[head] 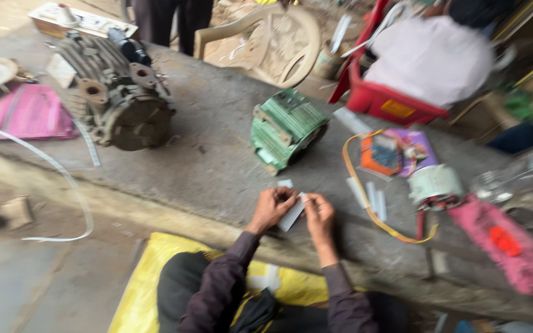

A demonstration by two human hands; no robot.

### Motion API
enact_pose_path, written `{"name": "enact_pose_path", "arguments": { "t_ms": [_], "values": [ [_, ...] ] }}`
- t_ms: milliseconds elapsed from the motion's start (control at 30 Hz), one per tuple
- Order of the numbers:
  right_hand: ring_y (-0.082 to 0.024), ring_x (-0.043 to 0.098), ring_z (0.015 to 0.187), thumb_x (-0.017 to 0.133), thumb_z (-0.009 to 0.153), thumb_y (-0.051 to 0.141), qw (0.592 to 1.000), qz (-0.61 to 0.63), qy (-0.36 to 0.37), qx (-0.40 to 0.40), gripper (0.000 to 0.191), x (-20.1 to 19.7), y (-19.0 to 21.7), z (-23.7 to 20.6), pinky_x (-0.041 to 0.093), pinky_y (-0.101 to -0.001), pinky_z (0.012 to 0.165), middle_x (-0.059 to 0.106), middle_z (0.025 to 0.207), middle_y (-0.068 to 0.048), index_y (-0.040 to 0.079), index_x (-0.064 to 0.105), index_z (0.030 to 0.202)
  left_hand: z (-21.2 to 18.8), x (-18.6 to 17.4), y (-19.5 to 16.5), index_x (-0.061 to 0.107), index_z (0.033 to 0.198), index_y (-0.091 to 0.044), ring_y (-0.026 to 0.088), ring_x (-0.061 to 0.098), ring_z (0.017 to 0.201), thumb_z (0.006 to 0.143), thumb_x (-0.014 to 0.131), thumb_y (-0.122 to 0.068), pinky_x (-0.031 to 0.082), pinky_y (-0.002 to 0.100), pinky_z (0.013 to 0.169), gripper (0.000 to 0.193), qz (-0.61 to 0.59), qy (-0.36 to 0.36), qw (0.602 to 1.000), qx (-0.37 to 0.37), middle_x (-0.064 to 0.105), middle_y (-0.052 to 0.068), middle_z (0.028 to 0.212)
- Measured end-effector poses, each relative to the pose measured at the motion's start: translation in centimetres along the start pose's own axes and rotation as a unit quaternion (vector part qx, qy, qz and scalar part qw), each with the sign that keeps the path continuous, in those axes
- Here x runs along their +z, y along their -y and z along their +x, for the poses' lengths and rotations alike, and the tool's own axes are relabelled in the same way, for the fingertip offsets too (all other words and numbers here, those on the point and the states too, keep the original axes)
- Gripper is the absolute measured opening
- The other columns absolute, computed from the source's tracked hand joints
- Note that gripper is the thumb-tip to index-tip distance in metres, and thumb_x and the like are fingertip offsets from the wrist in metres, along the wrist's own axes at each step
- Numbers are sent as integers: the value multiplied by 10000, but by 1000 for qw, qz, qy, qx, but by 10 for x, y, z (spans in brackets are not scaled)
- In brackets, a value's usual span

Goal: The person sits on a mat and repeatedly folds small white rectangular strips of material by hand. They handle the strips one at a time, folding them into smaller shapes and stacking them on the floor. A green electric motor and other workshop items are visible nearby.

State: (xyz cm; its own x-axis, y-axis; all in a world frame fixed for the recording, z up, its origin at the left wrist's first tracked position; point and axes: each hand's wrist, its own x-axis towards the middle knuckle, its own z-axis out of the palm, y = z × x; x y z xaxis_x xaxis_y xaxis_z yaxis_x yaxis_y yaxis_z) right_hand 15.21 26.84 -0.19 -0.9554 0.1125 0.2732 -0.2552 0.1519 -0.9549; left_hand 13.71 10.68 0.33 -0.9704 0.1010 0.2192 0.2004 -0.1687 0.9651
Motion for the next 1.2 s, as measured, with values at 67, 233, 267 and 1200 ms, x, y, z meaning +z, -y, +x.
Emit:
{"name": "enact_pose_path", "arguments": {
  "t_ms": [67,233,267,1200],
  "values": [
    [-81,604,677,662,1007,164,1000,8,8,-6,177,0,-5,-2,507,-238,621,684,810,-24,-1,723,1025,-3,-1,-2,754,959,49,84,628,746,938,754,-132,538,282,671,183,-15,-21,1000,-3,731,49,819],
    [-88,627,685,656,1014,157,999,52,2,-11,179,-4,-9,-4,519,-255,627,690,803,-27,-15,703,1028,-8,-4,-7,754,984,25,80,671,781,938,723,-148,556,266,710,182,27,-19,999,1,744,33,845],
    [-94,631,680,666,1010,159,998,63,-20,2,179,-6,-8,-4,526,-257,620,689,800,-32,-16,703,1015,-7,-4,-7,750,993,26,68,669,816,951,715,-154,561,259,739,188,0,-26,1000,5,746,24,876],
    [-100,671,721,674,1003,122,994,112,9,9,200,-12,-3,-2,541,-247,621,737,916,-71,-33,701,1127,4,-4,17,735,1178,-3,74,672,670,960,720,-153,554,255,533,265,13,30,997,-69,753,49,824]
  ]
}}
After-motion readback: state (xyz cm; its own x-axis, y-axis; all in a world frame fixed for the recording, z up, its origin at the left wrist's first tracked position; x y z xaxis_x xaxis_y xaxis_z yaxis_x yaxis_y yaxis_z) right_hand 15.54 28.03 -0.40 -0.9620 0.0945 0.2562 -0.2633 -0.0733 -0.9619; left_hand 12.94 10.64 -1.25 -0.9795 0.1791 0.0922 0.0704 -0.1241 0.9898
